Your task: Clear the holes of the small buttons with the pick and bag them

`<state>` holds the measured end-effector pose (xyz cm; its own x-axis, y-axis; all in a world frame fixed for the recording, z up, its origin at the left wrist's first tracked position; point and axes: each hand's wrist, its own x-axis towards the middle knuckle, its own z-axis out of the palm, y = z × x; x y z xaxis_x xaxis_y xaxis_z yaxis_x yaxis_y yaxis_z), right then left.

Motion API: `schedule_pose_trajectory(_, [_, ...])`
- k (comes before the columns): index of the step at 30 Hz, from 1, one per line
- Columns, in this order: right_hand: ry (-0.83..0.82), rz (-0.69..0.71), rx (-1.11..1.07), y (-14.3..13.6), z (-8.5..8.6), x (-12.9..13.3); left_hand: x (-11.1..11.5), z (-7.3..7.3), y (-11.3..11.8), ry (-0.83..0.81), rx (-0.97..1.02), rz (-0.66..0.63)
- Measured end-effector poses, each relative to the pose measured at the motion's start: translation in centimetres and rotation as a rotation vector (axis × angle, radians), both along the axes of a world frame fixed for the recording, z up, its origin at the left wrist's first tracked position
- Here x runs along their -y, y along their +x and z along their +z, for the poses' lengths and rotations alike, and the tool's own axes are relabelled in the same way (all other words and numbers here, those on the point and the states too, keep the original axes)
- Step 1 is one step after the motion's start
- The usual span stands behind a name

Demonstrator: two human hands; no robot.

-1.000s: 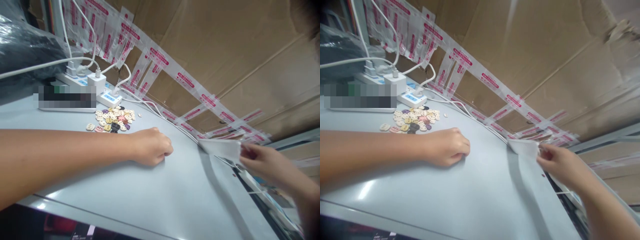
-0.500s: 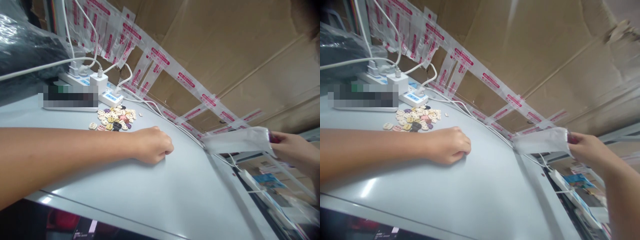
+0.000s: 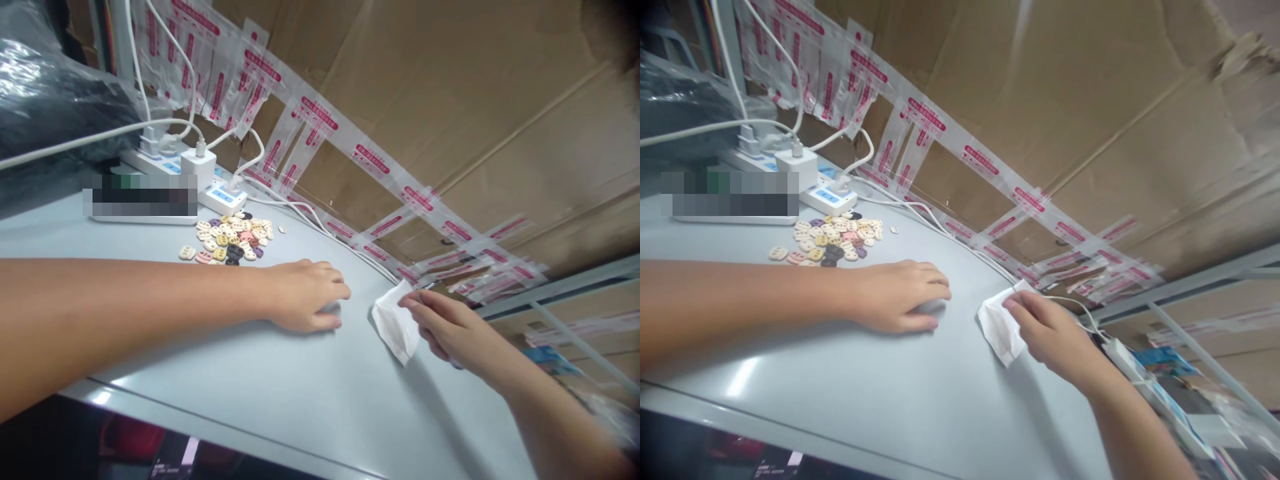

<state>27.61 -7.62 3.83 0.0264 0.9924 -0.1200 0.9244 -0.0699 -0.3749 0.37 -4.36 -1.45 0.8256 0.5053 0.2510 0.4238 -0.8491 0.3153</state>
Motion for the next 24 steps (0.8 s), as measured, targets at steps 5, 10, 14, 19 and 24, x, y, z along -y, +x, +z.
schedule_pose_trajectory(5, [-0.075, 0.095, 0.237, -5.3, -1.0, -4.2, 1.5, -0.6, 0.5, -0.128, -0.079, 0.024])
schedule_pose_trajectory(10, [0.001, 0.088, 0.414, -8.3, -2.6, -8.7, 2.2, -0.9, 0.9, -0.213, -0.187, 0.038])
schedule_pose_trajectory(14, [0.06, 0.068, 0.522, -8.5, -4.0, -10.1, 2.1, -0.8, 1.0, -0.219, -0.178, 0.05])
schedule_pose_trajectory(19, [0.103, 0.004, 0.566, -8.1, -3.4, -8.4, 2.2, -0.7, 1.0, -0.216, -0.193, 0.049])
schedule_pose_trajectory(24, [0.307, -0.157, 0.516, -3.1, -0.6, -5.5, 2.2, -0.7, 0.9, -0.205, -0.197, 0.044])
